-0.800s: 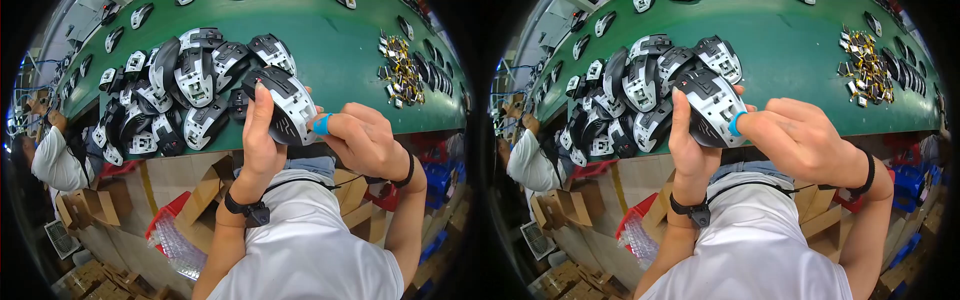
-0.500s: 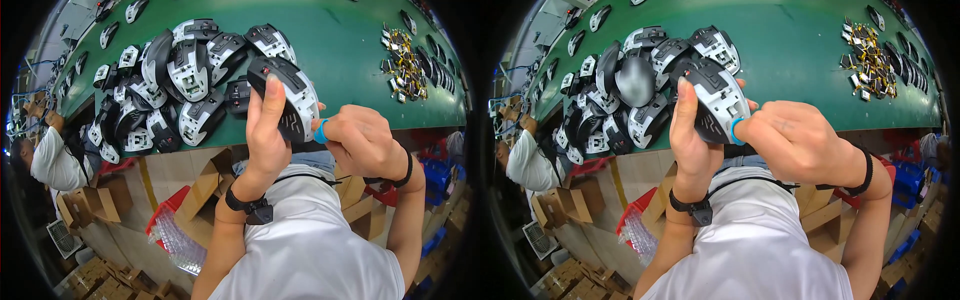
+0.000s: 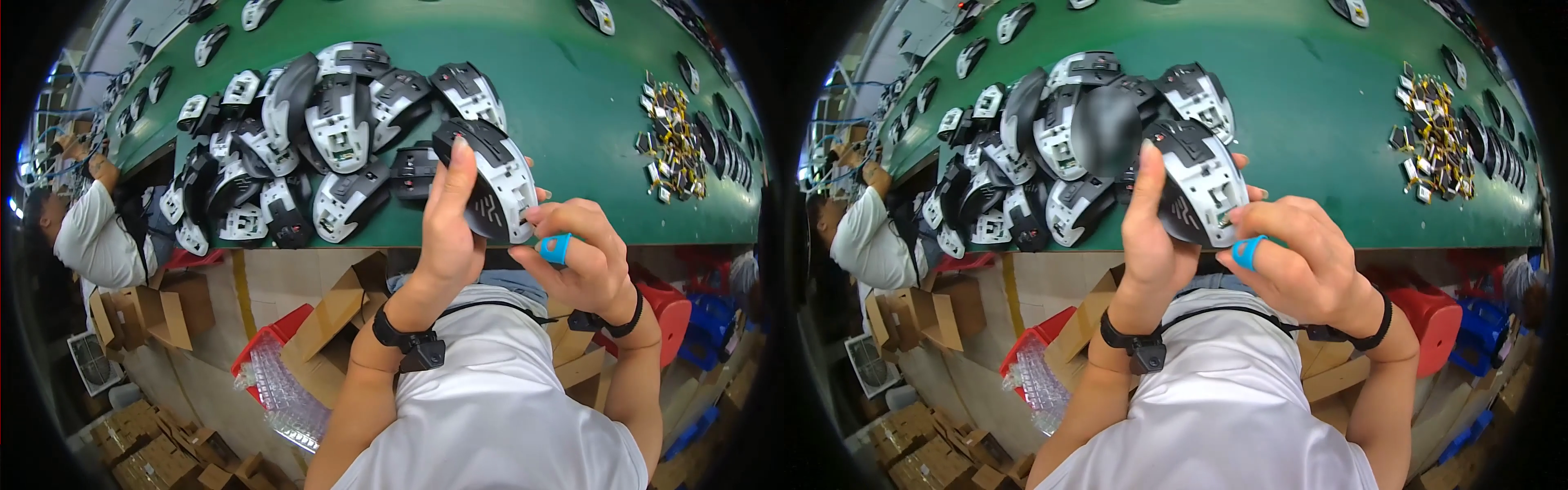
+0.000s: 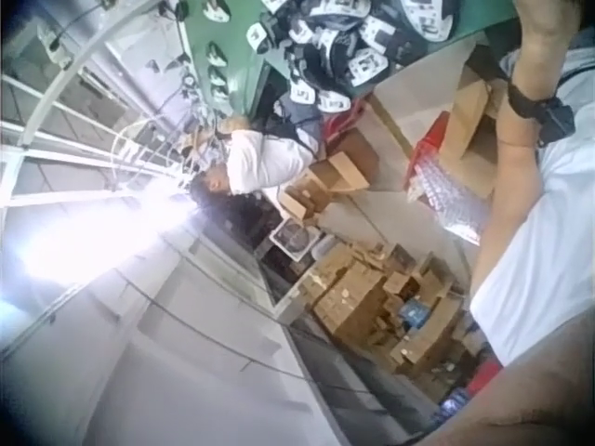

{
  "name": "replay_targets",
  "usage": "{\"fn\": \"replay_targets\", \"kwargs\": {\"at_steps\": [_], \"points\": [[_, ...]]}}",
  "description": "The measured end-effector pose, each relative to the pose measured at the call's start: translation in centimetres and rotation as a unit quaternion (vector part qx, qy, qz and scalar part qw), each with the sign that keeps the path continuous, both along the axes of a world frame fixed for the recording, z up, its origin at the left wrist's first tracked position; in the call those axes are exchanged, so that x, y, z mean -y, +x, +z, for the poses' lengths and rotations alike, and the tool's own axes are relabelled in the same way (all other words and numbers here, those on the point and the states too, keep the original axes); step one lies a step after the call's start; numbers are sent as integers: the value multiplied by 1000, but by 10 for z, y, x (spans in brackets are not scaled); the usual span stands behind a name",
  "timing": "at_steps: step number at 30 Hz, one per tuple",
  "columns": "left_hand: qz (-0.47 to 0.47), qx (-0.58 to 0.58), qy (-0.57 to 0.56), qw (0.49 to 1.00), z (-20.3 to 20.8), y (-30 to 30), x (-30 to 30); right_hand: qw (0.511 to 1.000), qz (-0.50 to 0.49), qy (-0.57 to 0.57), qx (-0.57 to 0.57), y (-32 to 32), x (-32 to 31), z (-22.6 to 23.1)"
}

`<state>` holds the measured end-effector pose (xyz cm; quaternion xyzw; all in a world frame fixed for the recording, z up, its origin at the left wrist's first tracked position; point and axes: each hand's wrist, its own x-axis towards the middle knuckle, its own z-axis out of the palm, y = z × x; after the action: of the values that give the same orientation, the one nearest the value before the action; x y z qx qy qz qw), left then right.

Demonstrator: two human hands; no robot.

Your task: Assembling computer mice by attaching side components and cleaning parts on a production line.

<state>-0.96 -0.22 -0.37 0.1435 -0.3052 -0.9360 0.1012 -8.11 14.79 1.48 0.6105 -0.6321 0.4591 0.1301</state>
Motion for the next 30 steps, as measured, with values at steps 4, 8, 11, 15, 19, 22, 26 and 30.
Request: {"fn": "replay_targets", "kwargs": {"at_steps": [4, 8, 11, 15, 19, 22, 26, 30], "points": [[85, 0, -3, 996, -25, 9, -7, 994, -17, 73, -79, 14, 8, 2], [87, -52, -67, 993, -23, -22, -32, 984, -79, 131, -97, 2, -22, -4], [94, -60, -96, 989, -15, -18, -21, 977, -39, 197, -72, -1, -10, 3], [126, -71, -52, 988, -13, -11, -14, 982, 4, 180, -61, 8, 18, 16], [79, -74, -37, 993, -16, -14, -8, 976, 1, 205, -78, 4, 15, 19], [90, -90, -26, 992, -7, -18, -6, 989, -27, 103, -105, 3, 15, 11], [87, -154, -50, 983, 16, -8, -1, 967, -120, -14, 223, -13, -27, -31], [170, -156, -289, 929, 8, -11, -16, 787, -10, -34, 616, -18, -17, -61]]}}
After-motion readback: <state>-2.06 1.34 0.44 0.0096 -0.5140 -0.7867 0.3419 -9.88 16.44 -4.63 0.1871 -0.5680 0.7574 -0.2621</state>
